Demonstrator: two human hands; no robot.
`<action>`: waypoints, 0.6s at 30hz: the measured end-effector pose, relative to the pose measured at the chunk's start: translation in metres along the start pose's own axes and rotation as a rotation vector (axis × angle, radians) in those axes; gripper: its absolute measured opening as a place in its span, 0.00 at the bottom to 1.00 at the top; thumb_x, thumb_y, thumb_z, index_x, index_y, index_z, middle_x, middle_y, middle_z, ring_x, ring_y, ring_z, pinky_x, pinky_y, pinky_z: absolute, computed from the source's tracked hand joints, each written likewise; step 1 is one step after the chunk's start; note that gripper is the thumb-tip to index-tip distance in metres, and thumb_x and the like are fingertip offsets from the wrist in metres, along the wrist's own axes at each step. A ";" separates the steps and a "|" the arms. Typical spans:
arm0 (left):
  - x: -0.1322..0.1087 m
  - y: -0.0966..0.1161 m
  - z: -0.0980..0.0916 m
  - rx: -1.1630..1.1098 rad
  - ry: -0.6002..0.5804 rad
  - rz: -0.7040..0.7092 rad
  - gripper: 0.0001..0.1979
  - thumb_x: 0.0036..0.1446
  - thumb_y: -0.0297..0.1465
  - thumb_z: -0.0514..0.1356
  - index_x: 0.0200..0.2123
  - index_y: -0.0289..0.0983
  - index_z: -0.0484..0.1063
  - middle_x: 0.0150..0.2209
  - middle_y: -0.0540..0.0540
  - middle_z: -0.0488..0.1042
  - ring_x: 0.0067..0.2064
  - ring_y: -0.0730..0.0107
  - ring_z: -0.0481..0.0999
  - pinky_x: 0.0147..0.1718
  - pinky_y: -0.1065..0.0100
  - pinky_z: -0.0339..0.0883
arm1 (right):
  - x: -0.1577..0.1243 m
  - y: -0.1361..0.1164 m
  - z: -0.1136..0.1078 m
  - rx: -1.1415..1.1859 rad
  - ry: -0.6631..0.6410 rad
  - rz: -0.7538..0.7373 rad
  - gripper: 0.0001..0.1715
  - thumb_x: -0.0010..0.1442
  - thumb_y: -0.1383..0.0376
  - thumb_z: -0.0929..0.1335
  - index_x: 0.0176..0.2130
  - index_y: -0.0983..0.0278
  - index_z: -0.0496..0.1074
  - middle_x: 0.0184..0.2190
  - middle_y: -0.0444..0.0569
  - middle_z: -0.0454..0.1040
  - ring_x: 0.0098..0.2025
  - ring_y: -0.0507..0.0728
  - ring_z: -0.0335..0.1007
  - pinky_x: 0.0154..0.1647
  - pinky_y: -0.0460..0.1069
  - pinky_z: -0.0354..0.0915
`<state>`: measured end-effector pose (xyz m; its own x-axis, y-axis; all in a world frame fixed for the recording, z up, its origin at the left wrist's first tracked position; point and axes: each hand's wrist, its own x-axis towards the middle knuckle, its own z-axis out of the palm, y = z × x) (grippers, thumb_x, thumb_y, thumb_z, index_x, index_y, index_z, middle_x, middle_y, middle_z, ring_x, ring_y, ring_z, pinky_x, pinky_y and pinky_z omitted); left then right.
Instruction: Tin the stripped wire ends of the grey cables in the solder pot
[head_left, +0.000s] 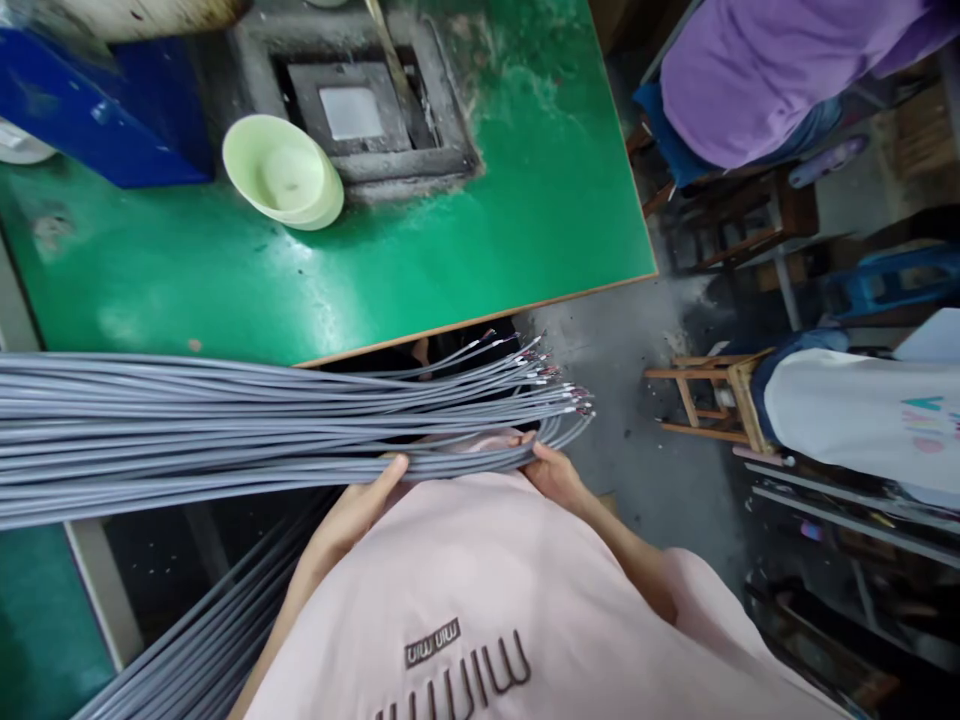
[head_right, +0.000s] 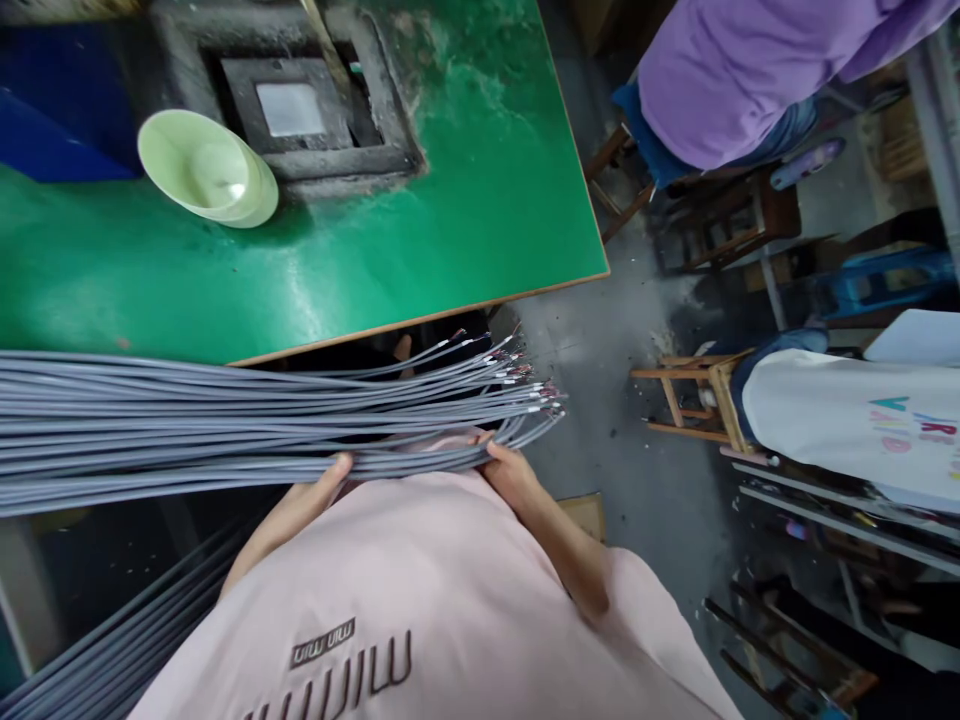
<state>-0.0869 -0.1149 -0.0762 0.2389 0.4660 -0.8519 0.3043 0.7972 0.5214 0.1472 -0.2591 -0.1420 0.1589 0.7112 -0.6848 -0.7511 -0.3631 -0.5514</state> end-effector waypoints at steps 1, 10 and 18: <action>0.000 -0.001 -0.005 0.052 0.005 0.002 0.24 0.42 0.46 0.69 0.40 0.35 0.78 0.40 0.40 0.80 0.57 0.49 0.70 0.54 0.62 0.66 | -0.009 -0.003 -0.001 -0.005 -0.038 -0.032 0.17 0.46 0.51 0.71 0.29 0.58 0.64 0.36 0.46 0.75 0.47 0.63 0.71 0.53 0.61 0.65; -0.005 0.010 -0.002 0.286 -0.239 0.069 0.24 0.49 0.50 0.63 0.37 0.34 0.79 0.35 0.41 0.80 0.49 0.48 0.75 0.50 0.61 0.67 | -0.030 -0.084 0.025 -0.361 -0.077 -0.516 0.24 0.48 0.41 0.69 0.30 0.57 0.68 0.17 0.41 0.68 0.27 0.58 0.72 0.48 0.62 0.67; -0.018 0.025 -0.010 0.194 -0.419 0.299 0.19 0.51 0.45 0.63 0.39 0.37 0.81 0.41 0.38 0.80 0.44 0.53 0.78 0.47 0.61 0.69 | 0.012 -0.104 0.086 -0.903 -0.484 -0.142 0.15 0.57 0.55 0.68 0.39 0.63 0.72 0.16 0.38 0.70 0.21 0.51 0.70 0.24 0.45 0.66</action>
<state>-0.0927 -0.0990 -0.0484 0.6755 0.4374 -0.5936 0.3221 0.5492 0.7711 0.1720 -0.1610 -0.0525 -0.2160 0.8761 -0.4310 0.0464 -0.4317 -0.9008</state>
